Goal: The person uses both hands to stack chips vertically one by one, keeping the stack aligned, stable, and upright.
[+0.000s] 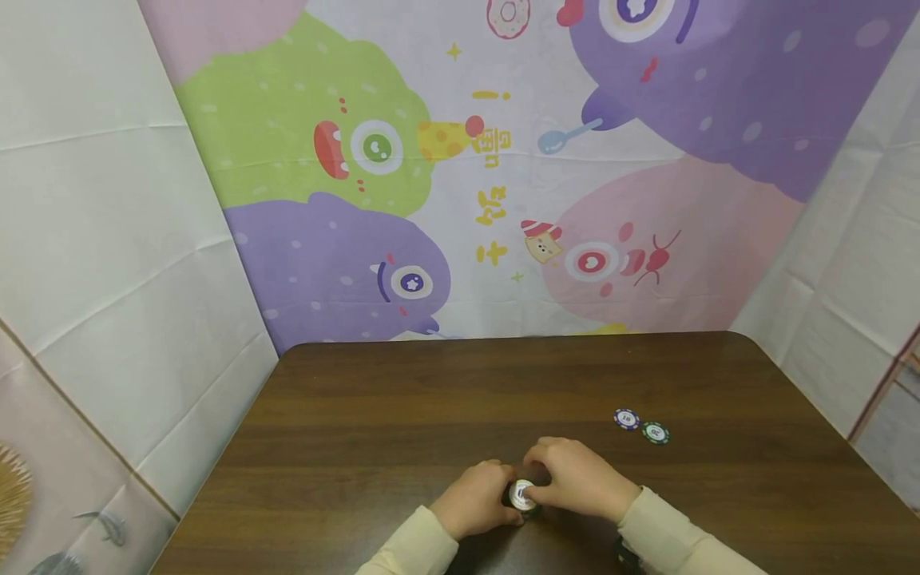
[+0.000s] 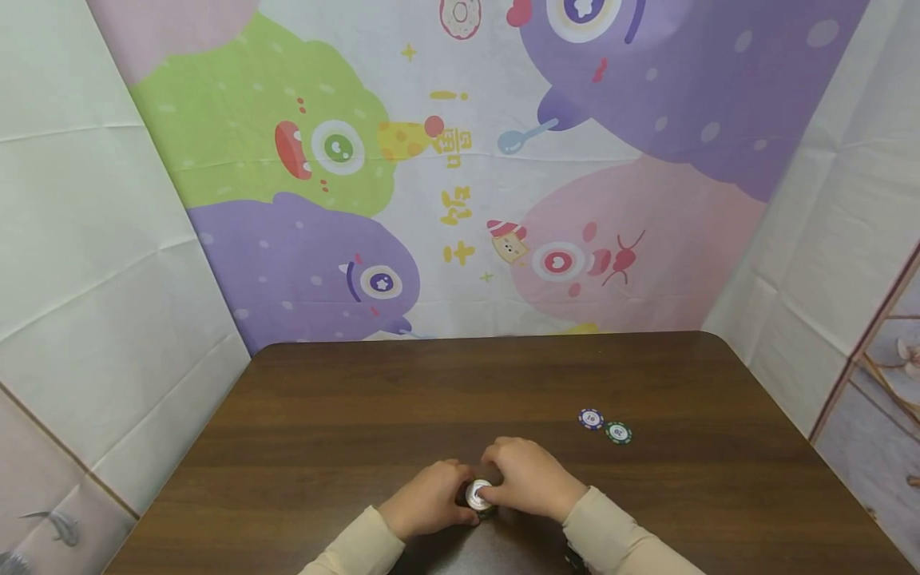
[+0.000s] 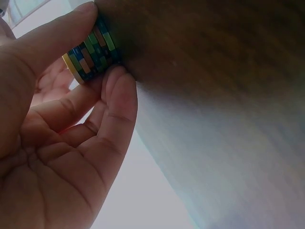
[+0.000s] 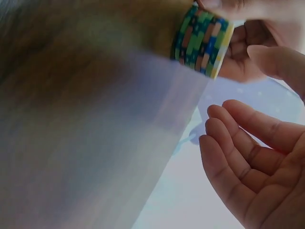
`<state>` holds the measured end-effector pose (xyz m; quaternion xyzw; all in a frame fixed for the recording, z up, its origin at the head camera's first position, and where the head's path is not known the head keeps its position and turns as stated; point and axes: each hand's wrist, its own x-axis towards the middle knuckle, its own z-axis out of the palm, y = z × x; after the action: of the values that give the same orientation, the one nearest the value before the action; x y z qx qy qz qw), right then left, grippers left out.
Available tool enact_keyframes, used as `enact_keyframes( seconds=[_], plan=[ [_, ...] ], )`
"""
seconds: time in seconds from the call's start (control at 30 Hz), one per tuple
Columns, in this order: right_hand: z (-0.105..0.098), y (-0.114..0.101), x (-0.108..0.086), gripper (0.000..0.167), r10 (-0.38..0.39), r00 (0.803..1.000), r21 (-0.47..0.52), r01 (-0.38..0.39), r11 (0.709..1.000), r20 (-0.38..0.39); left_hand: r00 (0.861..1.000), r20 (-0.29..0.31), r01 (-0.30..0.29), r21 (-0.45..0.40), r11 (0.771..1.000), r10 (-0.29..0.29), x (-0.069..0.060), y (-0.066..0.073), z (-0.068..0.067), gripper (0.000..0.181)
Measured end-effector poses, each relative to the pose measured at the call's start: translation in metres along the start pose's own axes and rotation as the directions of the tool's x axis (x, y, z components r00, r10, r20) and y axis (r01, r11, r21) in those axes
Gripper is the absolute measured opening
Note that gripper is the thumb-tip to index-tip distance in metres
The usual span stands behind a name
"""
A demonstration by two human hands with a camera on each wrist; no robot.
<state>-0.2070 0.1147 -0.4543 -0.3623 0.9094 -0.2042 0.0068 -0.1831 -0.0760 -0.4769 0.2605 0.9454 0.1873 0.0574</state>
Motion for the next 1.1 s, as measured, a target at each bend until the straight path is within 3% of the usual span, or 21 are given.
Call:
enact_keyframes(
  seconds=[0.37,0.8,1.1],
  plan=[
    [-0.018,0.02,-0.008,0.033,0.106,0.988,-0.001,-0.107,0.994,-0.116,1.0,-0.011,0.006,0.033,0.999,-0.006,0.001,0.0,-0.001,0.031],
    [-0.038,0.048,-0.027,0.036,0.23,0.952,-0.034,-0.242,0.97,-0.201,0.999,-0.036,-0.008,0.077,0.997,0.011,0.001,0.002,-0.001,0.03],
    [-0.051,0.078,-0.041,0.038,0.307,0.918,-0.042,-0.327,0.944,-0.253,1.0,-0.024,-0.004,0.06,0.998,0.006,0.001,0.002,-0.001,0.031]
  ],
)
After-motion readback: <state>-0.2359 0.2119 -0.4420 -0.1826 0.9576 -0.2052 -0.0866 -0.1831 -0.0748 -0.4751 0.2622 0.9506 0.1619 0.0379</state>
